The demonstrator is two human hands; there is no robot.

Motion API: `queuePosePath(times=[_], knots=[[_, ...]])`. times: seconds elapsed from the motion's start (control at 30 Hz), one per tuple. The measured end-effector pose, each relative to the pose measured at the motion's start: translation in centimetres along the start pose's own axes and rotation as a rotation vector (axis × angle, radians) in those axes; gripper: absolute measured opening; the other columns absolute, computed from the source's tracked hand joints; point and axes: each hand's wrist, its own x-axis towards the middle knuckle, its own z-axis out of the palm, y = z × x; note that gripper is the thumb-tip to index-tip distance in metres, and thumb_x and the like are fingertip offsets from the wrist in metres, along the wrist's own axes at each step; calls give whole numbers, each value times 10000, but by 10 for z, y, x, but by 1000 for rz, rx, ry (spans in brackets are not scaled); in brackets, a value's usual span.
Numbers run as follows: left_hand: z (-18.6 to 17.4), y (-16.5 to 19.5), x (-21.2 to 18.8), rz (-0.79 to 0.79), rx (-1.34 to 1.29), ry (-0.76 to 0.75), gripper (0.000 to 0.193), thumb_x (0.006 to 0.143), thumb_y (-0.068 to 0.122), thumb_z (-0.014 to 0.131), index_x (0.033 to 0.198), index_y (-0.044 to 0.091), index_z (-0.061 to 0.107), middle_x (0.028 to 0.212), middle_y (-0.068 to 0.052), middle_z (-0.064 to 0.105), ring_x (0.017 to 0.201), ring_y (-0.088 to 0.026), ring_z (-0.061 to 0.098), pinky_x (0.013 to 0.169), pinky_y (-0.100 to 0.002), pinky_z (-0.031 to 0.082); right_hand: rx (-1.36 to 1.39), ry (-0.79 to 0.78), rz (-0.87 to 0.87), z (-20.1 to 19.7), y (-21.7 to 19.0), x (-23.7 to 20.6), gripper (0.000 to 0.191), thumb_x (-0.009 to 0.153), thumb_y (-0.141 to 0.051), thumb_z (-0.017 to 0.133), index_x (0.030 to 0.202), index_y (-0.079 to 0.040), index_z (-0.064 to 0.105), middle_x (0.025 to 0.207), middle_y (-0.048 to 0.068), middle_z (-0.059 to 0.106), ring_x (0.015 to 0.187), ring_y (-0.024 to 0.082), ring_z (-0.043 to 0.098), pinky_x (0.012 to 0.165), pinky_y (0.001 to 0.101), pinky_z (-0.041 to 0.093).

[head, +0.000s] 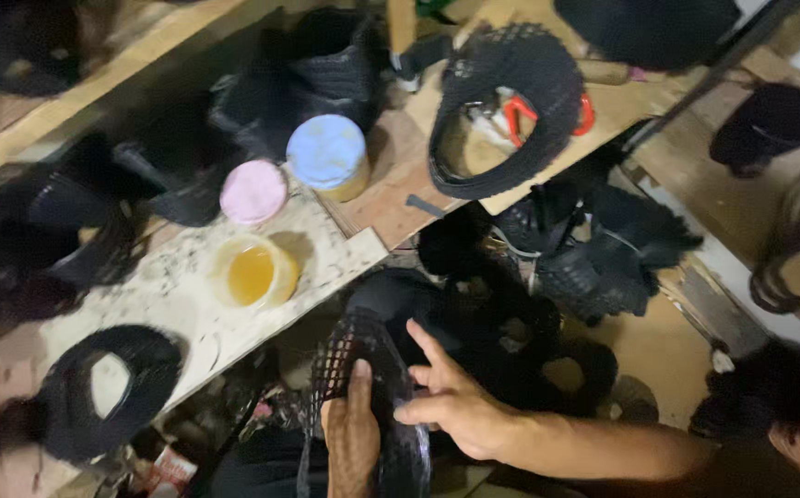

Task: The person sits on the floor of a shoe workshop and applies adhesive to the edges of black mesh shoe uppers. They repeatedly dip their fingers into a small container of yellow adhesive, spread it along the upper's edge, and set finished uppers on the workbench.

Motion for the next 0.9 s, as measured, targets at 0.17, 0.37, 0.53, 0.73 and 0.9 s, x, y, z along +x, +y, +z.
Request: queuePosePath(times=[0.17,0.37,0.53,0.73,0.9], knots=[[-8,23,6,-59,-1216,-43,476,930,9,638,1394,24,530,1320,-110,658,1202,-195,634,1051,-334,460,143,174,-229,-45,-15,1,1144,672,172,596,1626,-262,137,1222,184,682,908,222,717,766,352,591],[-1,20,13,-34,-1383,73,580,896,-7,627,1461,20,500,1398,-91,577,1172,-176,581,1032,-321,452,18,640,-604,-163,-83,3,1130,701,198,573,1662,-236,168,1202,151,646,920,215,686,734,370,595],[18,8,13,-66,-1401,109,553,910,-10,627,1453,9,525,1387,-99,587,1130,-172,579,1054,-314,437,-52,937,-466,-202,-84,23,1108,721,164,589,1659,-248,167,1215,151,654,877,217,635,693,355,538],[26,7,14,-99,-1381,141,507,915,-22,616,1416,-3,542,1387,-91,585,1135,-169,592,1045,-318,449,-266,1181,-210,-208,-47,59,1083,663,53,693,1637,-212,301,1339,139,610,1031,270,620,763,347,525],[28,8,18,-106,-1390,152,500,916,-46,608,1411,-10,552,1374,-98,586,1122,-171,593,1035,-321,452,-108,1209,41,-210,-39,84,1055,725,-15,696,1659,-283,284,1437,149,551,1112,337,607,807,453,542]])
